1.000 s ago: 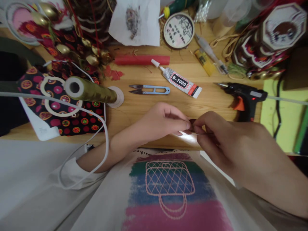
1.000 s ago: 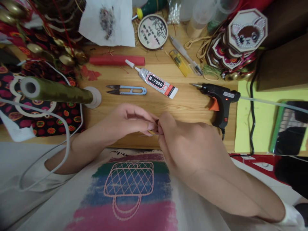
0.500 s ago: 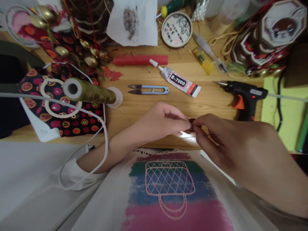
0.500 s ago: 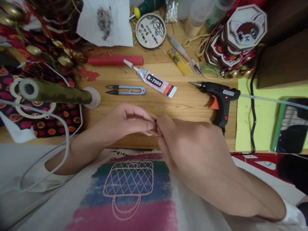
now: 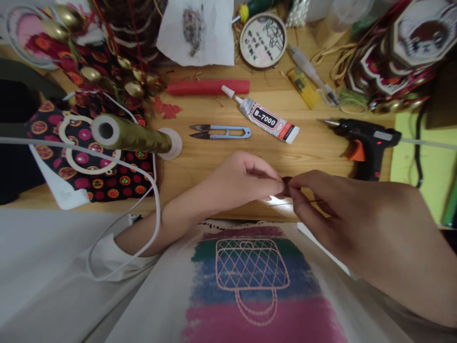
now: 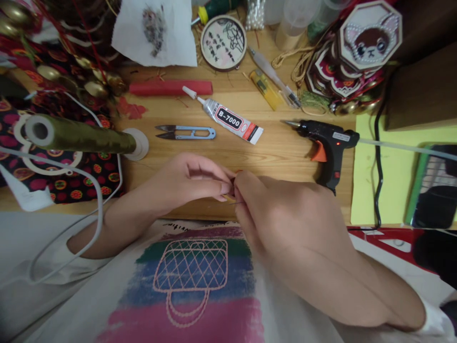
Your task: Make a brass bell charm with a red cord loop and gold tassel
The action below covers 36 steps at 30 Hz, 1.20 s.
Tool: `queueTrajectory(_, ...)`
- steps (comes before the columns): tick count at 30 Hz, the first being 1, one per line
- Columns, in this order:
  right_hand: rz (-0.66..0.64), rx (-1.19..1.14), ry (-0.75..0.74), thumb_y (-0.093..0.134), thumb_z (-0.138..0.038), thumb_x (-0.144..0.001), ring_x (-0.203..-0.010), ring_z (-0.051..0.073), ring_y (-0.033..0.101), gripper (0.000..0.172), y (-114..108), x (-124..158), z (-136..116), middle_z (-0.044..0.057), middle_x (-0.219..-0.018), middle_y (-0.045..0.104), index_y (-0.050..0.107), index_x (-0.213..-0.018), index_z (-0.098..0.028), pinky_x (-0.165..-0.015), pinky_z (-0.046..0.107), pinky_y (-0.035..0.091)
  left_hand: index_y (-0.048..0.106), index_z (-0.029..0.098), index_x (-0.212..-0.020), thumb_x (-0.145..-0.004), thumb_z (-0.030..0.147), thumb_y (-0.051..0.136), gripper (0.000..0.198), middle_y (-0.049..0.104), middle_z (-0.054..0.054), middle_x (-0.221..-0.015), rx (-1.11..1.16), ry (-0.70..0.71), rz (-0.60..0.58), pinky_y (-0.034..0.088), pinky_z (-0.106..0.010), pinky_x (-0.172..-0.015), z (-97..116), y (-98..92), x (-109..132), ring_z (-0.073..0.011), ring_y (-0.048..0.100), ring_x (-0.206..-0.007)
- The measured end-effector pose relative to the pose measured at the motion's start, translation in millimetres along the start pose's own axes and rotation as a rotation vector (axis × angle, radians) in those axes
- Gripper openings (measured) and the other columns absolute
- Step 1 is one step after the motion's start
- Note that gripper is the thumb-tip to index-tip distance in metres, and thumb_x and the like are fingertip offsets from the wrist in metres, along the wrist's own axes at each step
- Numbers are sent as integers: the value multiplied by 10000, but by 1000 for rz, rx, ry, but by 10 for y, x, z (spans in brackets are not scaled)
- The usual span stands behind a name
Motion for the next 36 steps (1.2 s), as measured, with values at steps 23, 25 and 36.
queueTrajectory(23,138,-59,51,478,-231,-915,-448,90,503,211,-60,85,-28,-40,-552,598,659,-812,-194,-467,251,288,698,172,-581,-646,141,659,82,707,5,-629,-2,25,8,522,-194,-642,10,-3,-7,-111,647,-642)
queueTrajectory(25,137,-45,39,488,-213,-913,-479,96,537,186,-50,104,-18,-34,-610,645,669,-871,-199,-486,252,321,699,170,-589,-642,142,665,68,704,7,-622,15,16,-1,515,-183,-607,-4,-1,-16,-98,631,-604)
queueTrajectory(36,162,103,-166,427,-229,-947,-440,114,427,283,-88,93,23,-32,-498,495,708,-942,-191,-455,291,209,712,169,-610,-652,148,673,61,713,3,-632,5,23,-13,537,-196,-616,11,-6,-5,-116,656,-623)
Point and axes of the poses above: each hand's wrist, its own x-axis away from the middle knuckle, its own y-axis out of the palm, z = x × y, the point moved 5 cm from there along -x, towards the middle knuckle
